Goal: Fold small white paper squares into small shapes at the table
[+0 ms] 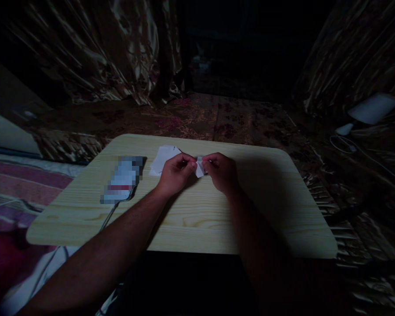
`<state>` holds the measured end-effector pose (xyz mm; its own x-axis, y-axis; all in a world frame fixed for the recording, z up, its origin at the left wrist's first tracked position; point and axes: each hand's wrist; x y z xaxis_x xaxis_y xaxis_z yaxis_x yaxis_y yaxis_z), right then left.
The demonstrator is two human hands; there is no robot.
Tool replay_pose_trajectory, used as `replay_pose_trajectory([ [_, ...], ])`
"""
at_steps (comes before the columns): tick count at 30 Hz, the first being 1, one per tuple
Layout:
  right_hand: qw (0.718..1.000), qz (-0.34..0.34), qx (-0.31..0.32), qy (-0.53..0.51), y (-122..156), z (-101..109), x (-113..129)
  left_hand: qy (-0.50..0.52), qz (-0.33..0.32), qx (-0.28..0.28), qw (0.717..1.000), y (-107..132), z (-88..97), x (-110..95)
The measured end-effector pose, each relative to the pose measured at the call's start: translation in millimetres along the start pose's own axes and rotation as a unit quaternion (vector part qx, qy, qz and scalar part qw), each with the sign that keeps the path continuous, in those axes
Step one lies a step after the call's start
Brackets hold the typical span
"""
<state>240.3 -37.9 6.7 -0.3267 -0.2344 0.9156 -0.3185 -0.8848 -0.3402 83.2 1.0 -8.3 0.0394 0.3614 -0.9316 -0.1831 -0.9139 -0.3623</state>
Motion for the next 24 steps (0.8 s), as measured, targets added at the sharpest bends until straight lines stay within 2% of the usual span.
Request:
replay_pose_trajectory([
  [4, 0.999, -0.009, 0.031, 0.009, 2, 2, 8, -0.038, -0.043, -0.002, 0.998, 1, 0.8, -2],
  [10, 0.999, -0.011, 0.045, 0.001, 1, 5, 9, -0.081, -0.112, -0.025, 0.990, -1, 3.9, -6],
  [19, 0.998, -0.015, 0.055, 0.020, 2, 8, 11, -0.049, -0.044, -0.020, 0.998, 3, 0.2, -7],
  [24, 0.997, -0.015, 0.070, -0.006, 3, 8, 11, -0.019, -0.023, -0.034, 0.999, 1, -2.4, -7],
])
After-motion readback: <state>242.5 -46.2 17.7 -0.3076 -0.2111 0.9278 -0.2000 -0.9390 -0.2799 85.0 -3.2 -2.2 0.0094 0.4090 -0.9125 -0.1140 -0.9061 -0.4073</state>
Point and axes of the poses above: each hand's wrist, its own y-axis away from the middle knuckle, its own z-axis out of the back of the hand, x = y × z, and after that the axes turned 4 degrees about -x, right-handed
